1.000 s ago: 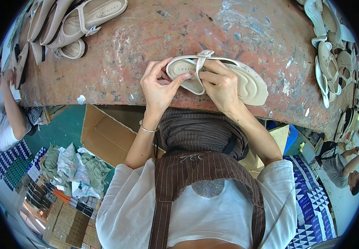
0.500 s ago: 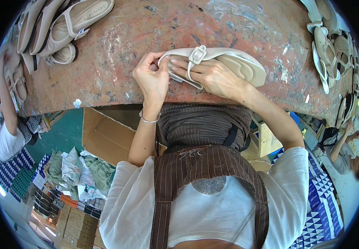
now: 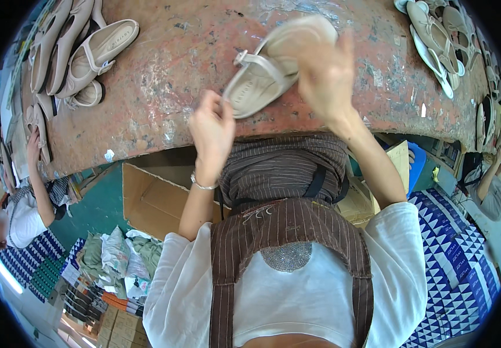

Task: The person repeatedly picks up a shoe, inserts an insole by hand, presses it down, and wipes the exterior with a cloth before setting it aside.

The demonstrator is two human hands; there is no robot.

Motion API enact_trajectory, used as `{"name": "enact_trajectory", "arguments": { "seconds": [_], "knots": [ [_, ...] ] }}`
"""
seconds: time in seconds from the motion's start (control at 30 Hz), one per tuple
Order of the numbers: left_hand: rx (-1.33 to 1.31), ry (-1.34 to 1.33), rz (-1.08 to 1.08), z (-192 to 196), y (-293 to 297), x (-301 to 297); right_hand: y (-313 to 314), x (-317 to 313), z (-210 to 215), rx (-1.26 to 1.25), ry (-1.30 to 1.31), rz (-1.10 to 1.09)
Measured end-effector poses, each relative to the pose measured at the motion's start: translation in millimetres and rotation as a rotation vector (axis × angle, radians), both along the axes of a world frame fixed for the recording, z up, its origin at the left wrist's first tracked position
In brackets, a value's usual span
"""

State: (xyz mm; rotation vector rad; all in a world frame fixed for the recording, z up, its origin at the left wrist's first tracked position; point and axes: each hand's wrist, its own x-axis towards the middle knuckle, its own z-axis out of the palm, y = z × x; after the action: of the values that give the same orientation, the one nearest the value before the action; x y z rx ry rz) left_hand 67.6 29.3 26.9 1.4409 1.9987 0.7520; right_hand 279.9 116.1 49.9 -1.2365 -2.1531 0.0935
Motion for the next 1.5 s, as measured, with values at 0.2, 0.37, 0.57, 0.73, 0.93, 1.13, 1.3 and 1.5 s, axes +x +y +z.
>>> {"name": "enact_trajectory", "arguments": {
  "seconds": [0.2,0.37,0.57,0.73,0.93,1.13,1.3,1.5],
  "knots": [
    [0.3,0.278,-0.328,24,-29,64,38,7,32,-0.64,0.718,-0.074],
    [0.158,0.459,-0.679,-13,-7,85,-43,3,29,-0.372,0.046,0.097],
    [0.139,0.451,-0.656,-16,-12,91,-40,-18,-12,-0.217,-0.199,-0.042],
    [0.191,0.367,-0.579,-23,-10,96,4,-24,-28,-0.197,-0.133,0.012],
    [0.149,0.426,-0.585,-25,-17,95,-43,-20,-15,-0.37,-0.164,-0.02],
    [0.184,0.413,-0.572,-29,-28,95,-16,-32,-32,-0.215,-0.131,-0.108],
    [0.228,0.419,-0.535,-30,-23,103,17,-27,-24,-0.376,-0.268,-0.085],
    [0.352,0.474,-0.56,-22,-20,100,-12,-39,-35,-0.147,-0.262,-0.231]
  ]
}}
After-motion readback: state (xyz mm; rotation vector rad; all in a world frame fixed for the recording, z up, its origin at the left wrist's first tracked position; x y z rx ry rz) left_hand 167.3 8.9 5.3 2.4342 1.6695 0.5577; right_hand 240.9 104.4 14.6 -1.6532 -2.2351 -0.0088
